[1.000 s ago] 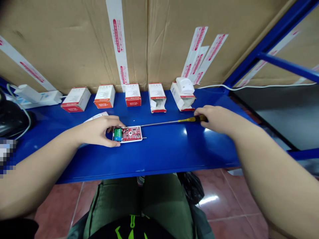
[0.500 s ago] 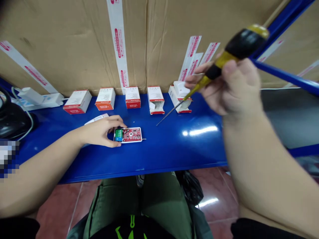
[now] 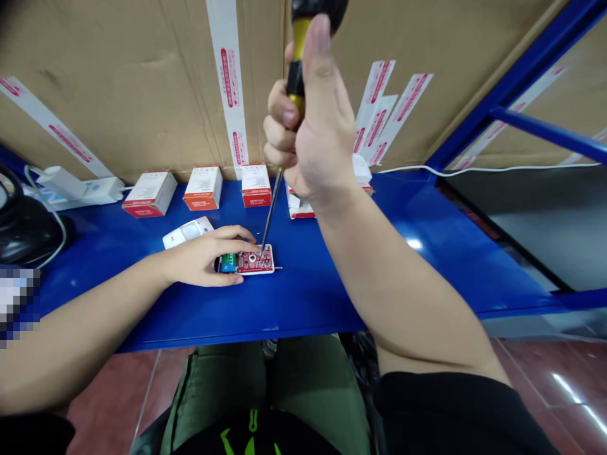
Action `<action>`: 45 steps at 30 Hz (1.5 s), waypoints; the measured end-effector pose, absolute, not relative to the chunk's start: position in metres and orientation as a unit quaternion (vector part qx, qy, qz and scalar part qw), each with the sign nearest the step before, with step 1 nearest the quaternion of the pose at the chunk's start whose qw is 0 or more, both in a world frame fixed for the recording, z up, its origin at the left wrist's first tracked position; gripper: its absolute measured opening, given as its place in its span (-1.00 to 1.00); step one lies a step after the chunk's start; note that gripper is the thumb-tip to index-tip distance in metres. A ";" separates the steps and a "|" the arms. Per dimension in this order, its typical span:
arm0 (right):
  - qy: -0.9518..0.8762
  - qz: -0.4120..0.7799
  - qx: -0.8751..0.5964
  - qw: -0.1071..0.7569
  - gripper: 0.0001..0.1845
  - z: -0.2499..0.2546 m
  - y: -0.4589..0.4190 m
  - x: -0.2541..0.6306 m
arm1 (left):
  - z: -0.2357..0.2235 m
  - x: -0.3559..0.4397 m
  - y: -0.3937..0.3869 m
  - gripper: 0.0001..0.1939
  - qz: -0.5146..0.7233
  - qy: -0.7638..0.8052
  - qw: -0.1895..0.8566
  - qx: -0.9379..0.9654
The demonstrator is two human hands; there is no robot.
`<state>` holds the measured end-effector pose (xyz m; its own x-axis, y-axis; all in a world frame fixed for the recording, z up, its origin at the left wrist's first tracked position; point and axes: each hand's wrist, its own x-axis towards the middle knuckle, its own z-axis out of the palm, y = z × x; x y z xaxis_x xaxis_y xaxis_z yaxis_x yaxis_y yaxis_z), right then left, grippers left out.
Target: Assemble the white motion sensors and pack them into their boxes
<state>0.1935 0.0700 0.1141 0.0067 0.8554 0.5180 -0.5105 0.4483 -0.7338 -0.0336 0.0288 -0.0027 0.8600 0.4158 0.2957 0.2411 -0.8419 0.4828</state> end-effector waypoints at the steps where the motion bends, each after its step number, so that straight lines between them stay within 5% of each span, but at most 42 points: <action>1: -0.504 0.491 -0.159 0.692 -0.33 0.110 0.073 0.191 | -0.004 -0.034 0.029 -0.47 0.198 0.174 0.221 0.939; 21: -0.508 0.508 -0.173 0.674 -0.42 0.103 0.065 0.183 | -0.003 -0.032 0.030 -0.52 0.191 0.180 0.231 0.937; 32: -0.618 0.543 -0.142 0.550 -0.66 0.110 0.046 0.194 | -0.002 -0.032 0.031 -0.55 0.182 0.188 0.230 0.937; 37: -0.616 0.499 -0.159 0.588 -0.51 0.105 0.046 0.194 | -0.002 -0.031 0.031 -0.53 0.182 0.187 0.233 0.937; 40: -0.583 0.511 -0.152 0.613 -0.64 0.107 0.043 0.191 | -0.002 -0.031 0.031 -0.54 0.186 0.185 0.235 0.936; 45: -0.613 0.591 -0.178 0.493 -0.84 0.124 0.029 0.195 | 0.000 -0.030 0.031 -0.54 0.182 0.182 0.231 0.938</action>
